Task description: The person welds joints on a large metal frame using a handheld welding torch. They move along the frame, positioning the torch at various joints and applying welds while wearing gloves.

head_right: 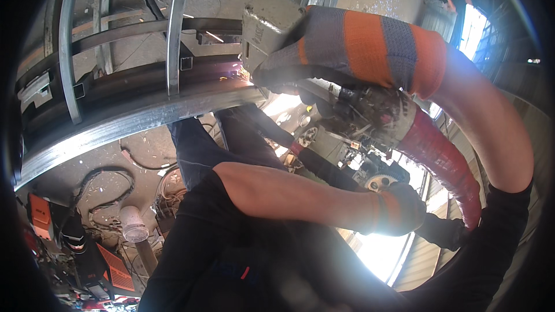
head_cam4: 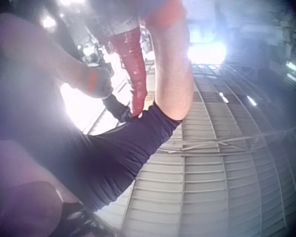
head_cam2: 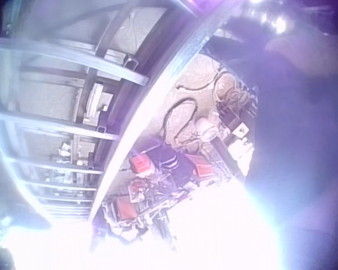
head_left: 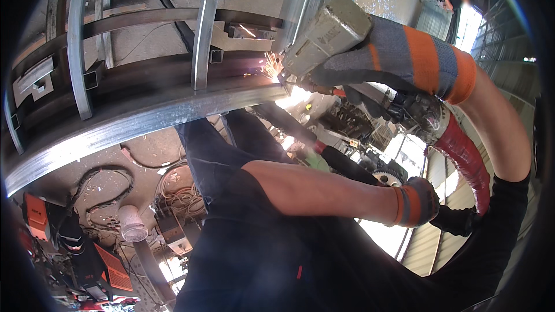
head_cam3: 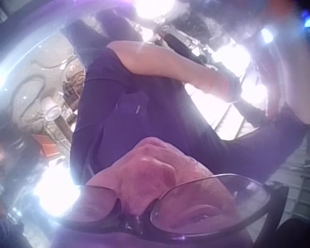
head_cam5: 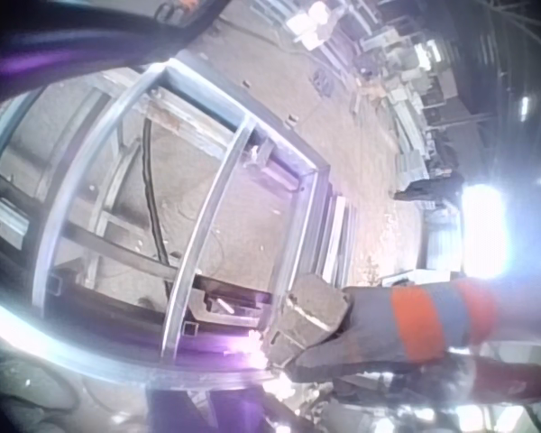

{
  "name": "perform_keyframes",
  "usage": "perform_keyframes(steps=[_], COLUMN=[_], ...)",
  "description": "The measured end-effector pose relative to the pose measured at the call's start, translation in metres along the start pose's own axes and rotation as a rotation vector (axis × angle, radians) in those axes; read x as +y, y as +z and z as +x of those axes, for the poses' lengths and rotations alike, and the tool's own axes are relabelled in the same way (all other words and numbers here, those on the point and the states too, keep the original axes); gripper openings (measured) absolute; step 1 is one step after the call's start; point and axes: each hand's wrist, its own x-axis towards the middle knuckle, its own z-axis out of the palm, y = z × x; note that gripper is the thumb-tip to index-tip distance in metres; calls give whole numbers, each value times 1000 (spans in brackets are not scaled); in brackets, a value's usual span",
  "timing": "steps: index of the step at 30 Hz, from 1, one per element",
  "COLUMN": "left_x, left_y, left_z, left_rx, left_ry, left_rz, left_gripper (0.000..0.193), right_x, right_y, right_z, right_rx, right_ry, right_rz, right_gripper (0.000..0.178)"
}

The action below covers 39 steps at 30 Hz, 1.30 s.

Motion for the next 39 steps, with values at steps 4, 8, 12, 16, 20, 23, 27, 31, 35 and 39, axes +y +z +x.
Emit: perform_keyframes(steps=[4, 8, 12, 16, 20, 23, 27, 31, 35, 39], left_x=[-1, -2, -2, -1, -4, -6, -9, -13, -11, -5], left_y=[3, 13, 18, 14, 8, 7, 12, 26, 48, 74], left_z=[1, 5, 6, 0, -4, -5, -8, -7, 7, 25], left_rx=[24, 81, 101, 97, 104, 85, 114, 111, 185, 91], left_ry=[-10, -6, -41, -47, -29, -12, -15, -35, 22, -33], left_rz=[-10, -35, -64, -4, -36, -21, -38, -34, 55, 52], left_gripper=[12, 13, 13, 12, 12, 12, 12, 14, 14, 12], right_x=[0, -3, -9, -10, -6, -3, -3, -3, -7, -8], right_y=[1, 5, 5, 5, 4, 4, 7, 11, 18, 33], right_z=[1, -1, -3, -3, -2, -1, -1, -3, -26, -58], right_rx=[27, 66, 48, 36, 2, 1, 3, 5, 44, 102], right_ry=[-154, 45, 128, 72, -21, -132, -9, -68, -58, -75], right_rz=[-227, 101, 130, 54, -76, -233, -56, -116, -121, -129], right_gripper=[36, 37, 37, 36, 35, 35, 36, 37, 39, 39])
